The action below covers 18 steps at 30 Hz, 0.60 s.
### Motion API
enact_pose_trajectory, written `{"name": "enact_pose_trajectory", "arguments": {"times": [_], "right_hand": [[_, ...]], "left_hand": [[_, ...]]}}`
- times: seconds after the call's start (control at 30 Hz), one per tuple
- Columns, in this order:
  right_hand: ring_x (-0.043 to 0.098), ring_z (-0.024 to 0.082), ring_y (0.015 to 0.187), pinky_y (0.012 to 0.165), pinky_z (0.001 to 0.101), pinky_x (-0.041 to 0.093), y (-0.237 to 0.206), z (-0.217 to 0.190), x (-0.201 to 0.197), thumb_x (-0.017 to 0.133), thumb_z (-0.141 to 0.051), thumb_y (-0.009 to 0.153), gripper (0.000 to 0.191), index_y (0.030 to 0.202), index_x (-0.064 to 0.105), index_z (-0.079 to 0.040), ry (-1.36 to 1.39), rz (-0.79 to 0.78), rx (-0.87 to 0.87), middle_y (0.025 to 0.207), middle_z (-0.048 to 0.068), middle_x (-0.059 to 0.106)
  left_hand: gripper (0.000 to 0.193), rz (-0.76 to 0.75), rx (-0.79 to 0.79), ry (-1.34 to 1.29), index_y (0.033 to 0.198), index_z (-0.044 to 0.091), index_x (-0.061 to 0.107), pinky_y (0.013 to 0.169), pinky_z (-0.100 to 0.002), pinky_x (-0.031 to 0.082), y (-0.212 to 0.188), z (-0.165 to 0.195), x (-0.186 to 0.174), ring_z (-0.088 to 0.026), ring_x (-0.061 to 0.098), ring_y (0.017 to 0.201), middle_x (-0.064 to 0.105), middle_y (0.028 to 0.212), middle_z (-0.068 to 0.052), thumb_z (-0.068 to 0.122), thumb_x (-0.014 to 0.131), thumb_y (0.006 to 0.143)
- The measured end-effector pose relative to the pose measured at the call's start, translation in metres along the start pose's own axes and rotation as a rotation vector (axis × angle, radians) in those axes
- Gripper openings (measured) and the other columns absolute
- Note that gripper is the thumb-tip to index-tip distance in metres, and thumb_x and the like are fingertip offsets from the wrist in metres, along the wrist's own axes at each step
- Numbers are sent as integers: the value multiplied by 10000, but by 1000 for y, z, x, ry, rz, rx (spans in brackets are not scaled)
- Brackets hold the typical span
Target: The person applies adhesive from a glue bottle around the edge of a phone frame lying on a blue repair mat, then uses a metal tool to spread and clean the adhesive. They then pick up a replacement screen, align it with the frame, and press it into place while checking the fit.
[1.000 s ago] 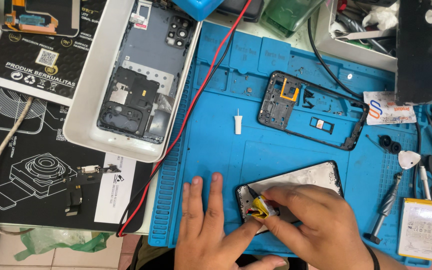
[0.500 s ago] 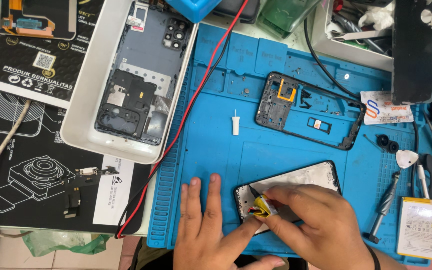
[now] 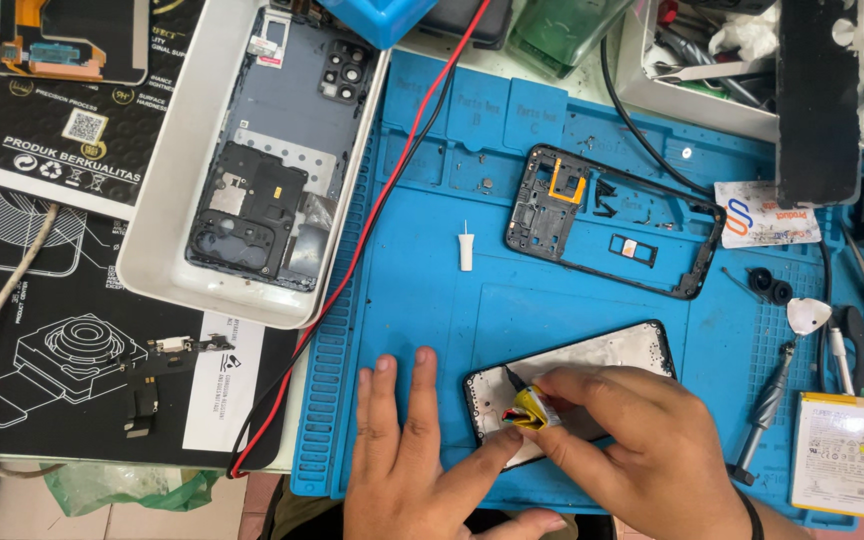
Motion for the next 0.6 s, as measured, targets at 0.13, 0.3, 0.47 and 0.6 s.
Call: {"name": "enact_pose_trajectory", "arguments": {"times": [0.13, 0.3, 0.47, 0.6], "right_hand": [[757, 156, 745, 633, 259, 594, 0, -1, -1, 863, -156, 741, 325, 998, 729, -11, 9, 11, 8, 969, 101, 791], [786, 156, 727, 618, 248, 631, 1, -2, -2, 860, -160, 731, 336, 1003, 733, -9, -7, 9, 19, 951, 99, 789], [796, 150, 706, 610, 256, 617, 2, -3, -3, 865, -168, 714, 349, 999, 736, -14, -28, 19, 26, 934, 90, 791], [796, 143, 697, 606, 255, 607, 1, -2, -4, 870, -170, 704, 354, 993, 738, -14, -44, 25, 24, 930, 88, 791]], "left_hand": [[594, -7, -6, -4, 1116, 279, 809, 1142, -748, 253, 0, 1, -1, -585, 267, 1465, 365, 1531, -378, 741, 789, 742], [589, -7, -6, -10, 1096, 271, 810, 1134, -758, 247, 0, 1, -1, -590, 264, 1463, 362, 1527, -385, 738, 794, 737], [594, -20, -6, -11, 1081, 262, 812, 1124, -764, 245, 0, 0, -1, -597, 262, 1457, 360, 1522, -390, 739, 794, 729], [600, -16, -2, -9, 1085, 260, 810, 1123, -763, 244, 0, 0, -1, -601, 265, 1453, 362, 1519, -391, 742, 791, 729]]}}
Point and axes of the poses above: each hand's wrist, its own y-axis towards the middle knuckle, its own x-axis out of the palm, z = x × y, the point moved 2 cm from there along y, towards the middle knuckle
